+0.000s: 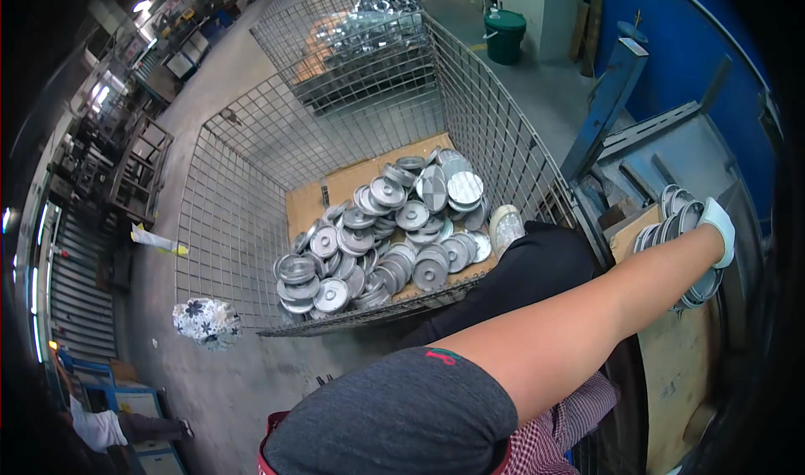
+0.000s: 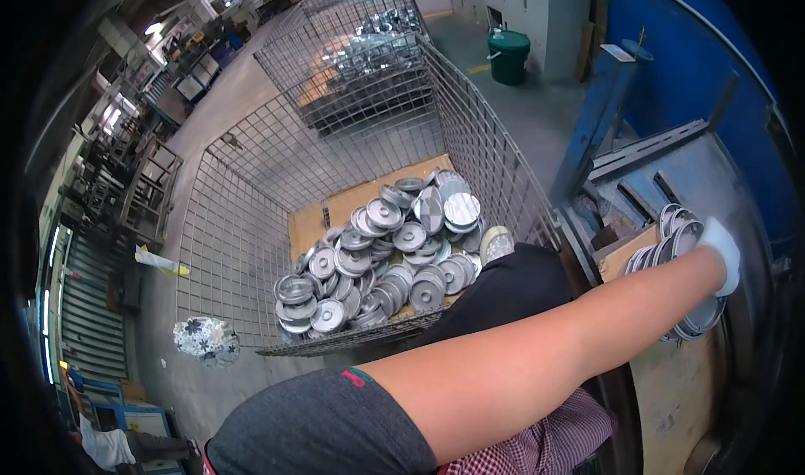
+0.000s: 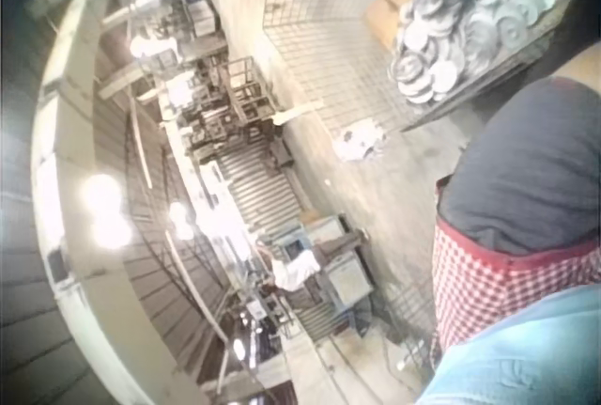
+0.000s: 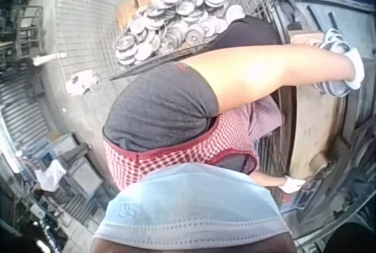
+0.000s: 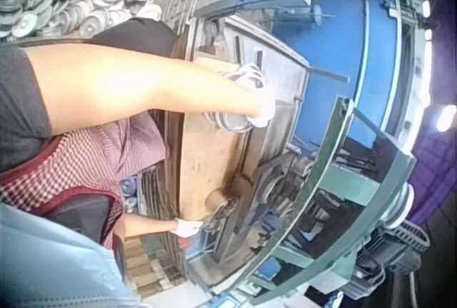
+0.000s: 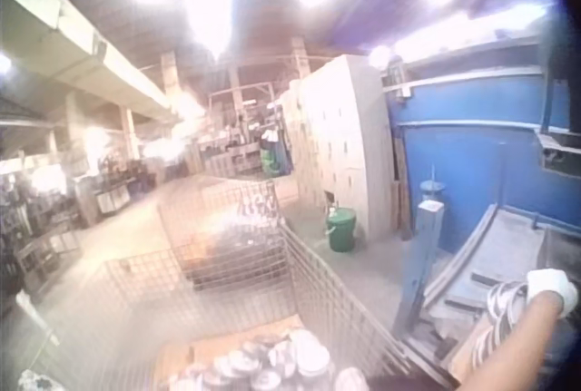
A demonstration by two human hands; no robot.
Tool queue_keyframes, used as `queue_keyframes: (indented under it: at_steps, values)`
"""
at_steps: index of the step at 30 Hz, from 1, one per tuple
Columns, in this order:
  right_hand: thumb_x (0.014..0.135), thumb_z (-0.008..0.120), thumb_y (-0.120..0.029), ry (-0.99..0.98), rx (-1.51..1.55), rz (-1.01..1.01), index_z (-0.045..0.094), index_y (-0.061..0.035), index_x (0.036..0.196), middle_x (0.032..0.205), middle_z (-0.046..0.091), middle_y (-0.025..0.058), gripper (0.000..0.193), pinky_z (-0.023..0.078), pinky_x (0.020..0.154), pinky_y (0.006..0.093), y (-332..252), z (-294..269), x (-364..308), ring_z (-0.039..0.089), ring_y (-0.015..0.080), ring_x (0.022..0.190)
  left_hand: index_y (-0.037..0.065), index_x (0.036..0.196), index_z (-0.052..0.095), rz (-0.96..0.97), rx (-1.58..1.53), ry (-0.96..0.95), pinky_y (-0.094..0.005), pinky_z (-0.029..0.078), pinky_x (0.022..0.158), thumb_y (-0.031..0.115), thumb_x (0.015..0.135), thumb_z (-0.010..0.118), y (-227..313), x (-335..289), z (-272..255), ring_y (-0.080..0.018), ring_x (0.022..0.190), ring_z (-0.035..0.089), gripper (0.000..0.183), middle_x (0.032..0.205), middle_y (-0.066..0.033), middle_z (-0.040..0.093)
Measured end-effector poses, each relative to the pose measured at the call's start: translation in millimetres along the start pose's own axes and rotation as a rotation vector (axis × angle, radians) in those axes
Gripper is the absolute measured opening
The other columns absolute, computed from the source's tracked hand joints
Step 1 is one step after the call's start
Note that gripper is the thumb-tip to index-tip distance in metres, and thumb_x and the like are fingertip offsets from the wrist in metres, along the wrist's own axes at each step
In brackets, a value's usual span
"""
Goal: The person forms metal parts using a mechanical press, then organizes the finished parts into blue plastic bins and metal wire crates by hand.
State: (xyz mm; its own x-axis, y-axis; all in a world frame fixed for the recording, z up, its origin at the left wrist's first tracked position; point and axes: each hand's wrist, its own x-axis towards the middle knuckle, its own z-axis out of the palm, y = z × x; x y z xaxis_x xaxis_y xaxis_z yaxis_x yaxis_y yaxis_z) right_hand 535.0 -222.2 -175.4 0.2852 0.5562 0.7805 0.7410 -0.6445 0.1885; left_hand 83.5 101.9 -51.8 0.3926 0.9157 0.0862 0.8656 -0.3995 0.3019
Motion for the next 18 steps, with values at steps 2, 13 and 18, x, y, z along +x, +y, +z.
queue_keyframes:
  at_steps: [2, 13, 18]
  values:
    - [0.097, 0.051, -0.035, -0.021, 0.001, 0.001, 0.067, -0.0265, 0.109, 0.089, 0.071, 0.0027, 0.021, 0.05, 0.058, 0.0368, -3.7, -3.1, -0.2, 0.066, 0.0226, 0.071, 0.014, 0.121, 0.067, 0.004, 0.003, 0.016, -0.0569, 0.033, 0.1, 0.033, 0.082, 0.055, -0.6, 1.6, 1.3, -0.0298, 0.119, 0.057, 0.045, 0.125, -0.0078, 0.064]
    - [0.097, 0.052, -0.032, -0.158, 0.014, 0.021, 0.068, -0.02, 0.109, 0.092, 0.071, 0.0061, 0.023, 0.053, 0.063, 0.0363, -1.8, -24.4, -1.2, 0.068, 0.0237, 0.077, 0.016, 0.128, 0.062, 0.082, -0.037, 0.09, -0.0614, 0.028, 0.104, 0.039, 0.083, 0.059, 2.4, 6.5, 7.8, -0.0313, 0.128, 0.05, 0.05, 0.133, -0.0069, 0.058]
    - [0.098, 0.051, -0.03, -0.421, 0.039, 0.205, 0.062, -0.0219, 0.121, 0.102, 0.07, 0.0078, 0.026, 0.054, 0.064, 0.0383, -25.5, -37.3, 18.3, 0.068, 0.0253, 0.08, 0.015, 0.13, 0.06, 0.034, -0.031, 0.132, -0.0617, 0.027, 0.105, 0.04, 0.084, 0.06, 1.5, 13.0, 10.8, -0.0332, 0.129, 0.048, 0.052, 0.136, -0.0078, 0.056]
